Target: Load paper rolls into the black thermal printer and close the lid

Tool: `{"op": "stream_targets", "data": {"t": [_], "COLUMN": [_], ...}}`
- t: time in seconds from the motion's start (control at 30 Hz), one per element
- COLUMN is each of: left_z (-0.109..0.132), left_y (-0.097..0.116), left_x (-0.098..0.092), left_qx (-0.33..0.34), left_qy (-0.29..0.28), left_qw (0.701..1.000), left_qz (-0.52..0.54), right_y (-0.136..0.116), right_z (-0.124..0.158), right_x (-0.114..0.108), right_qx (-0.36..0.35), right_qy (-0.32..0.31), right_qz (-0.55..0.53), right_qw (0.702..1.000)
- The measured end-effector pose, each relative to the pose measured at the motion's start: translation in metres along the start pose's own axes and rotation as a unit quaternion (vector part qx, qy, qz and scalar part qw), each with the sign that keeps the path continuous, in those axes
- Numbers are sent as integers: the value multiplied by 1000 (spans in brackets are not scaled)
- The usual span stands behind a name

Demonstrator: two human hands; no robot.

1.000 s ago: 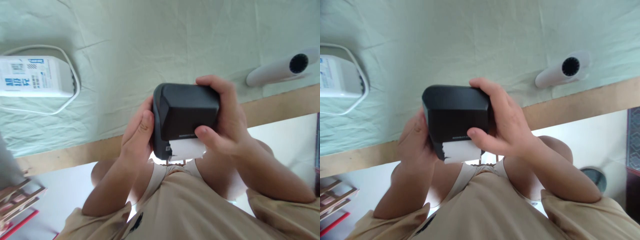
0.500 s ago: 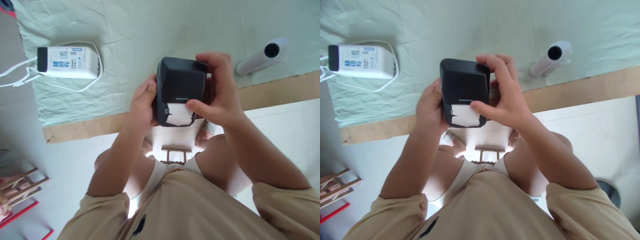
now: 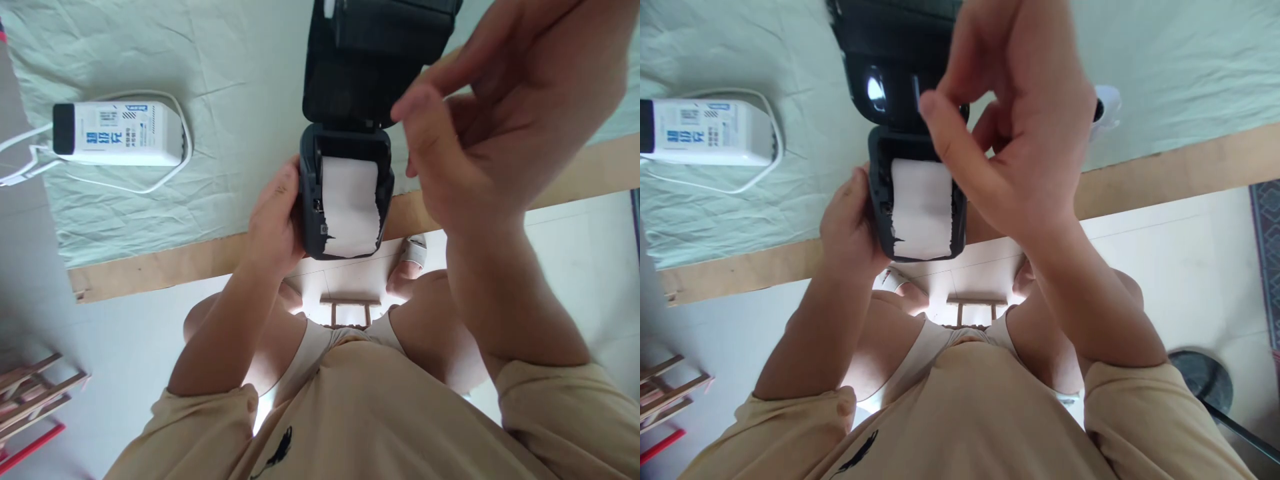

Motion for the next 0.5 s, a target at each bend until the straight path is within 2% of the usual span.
{"op": "stream_targets", "data": {"t": [0.03, 0.1, 0.13, 0.2, 0.3, 0.4, 0.5], "left_z": [1, 2, 3, 6, 9, 11, 12], "left_y": [-1, 2, 4, 7, 9, 10, 6], "left_x": [2, 5, 7, 5, 6, 5, 4], "left_qx": [-21, -31, -27, -37, -45, -51, -65], "left_qy": [-11, -36, -56, -37, -35, -22, -30], "left_qw": [1000, 999, 997, 995, 994, 995, 995], "left_qz": [3, -23, -47, -83, -88, -77, -70], "right_y": [-10, -22, -22, -17, -9, -12, -19], "right_z": [1, 7, 9, 12, 14, 13, 7], "right_x": [1, 13, 19, 26, 28, 21, -2], "right_qx": [-61, -140, -148, -144, -130, -112, -66], "right_qy": [12, -40, -88, -166, -247, -270, -229], "right_qz": [72, 244, 304, 369, 396, 360, 263], "right_qw": [996, 959, 937, 903, 875, 886, 935]}}
Point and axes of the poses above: each hand's wrist, its own z-axis away from the middle knuckle, its own x-axis out of the palm, y = z × x, the point moved 6 cm from there along -z, towards the middle knuckle, and after that the axes turned 3 degrees about -y, right-handed, at the moved point
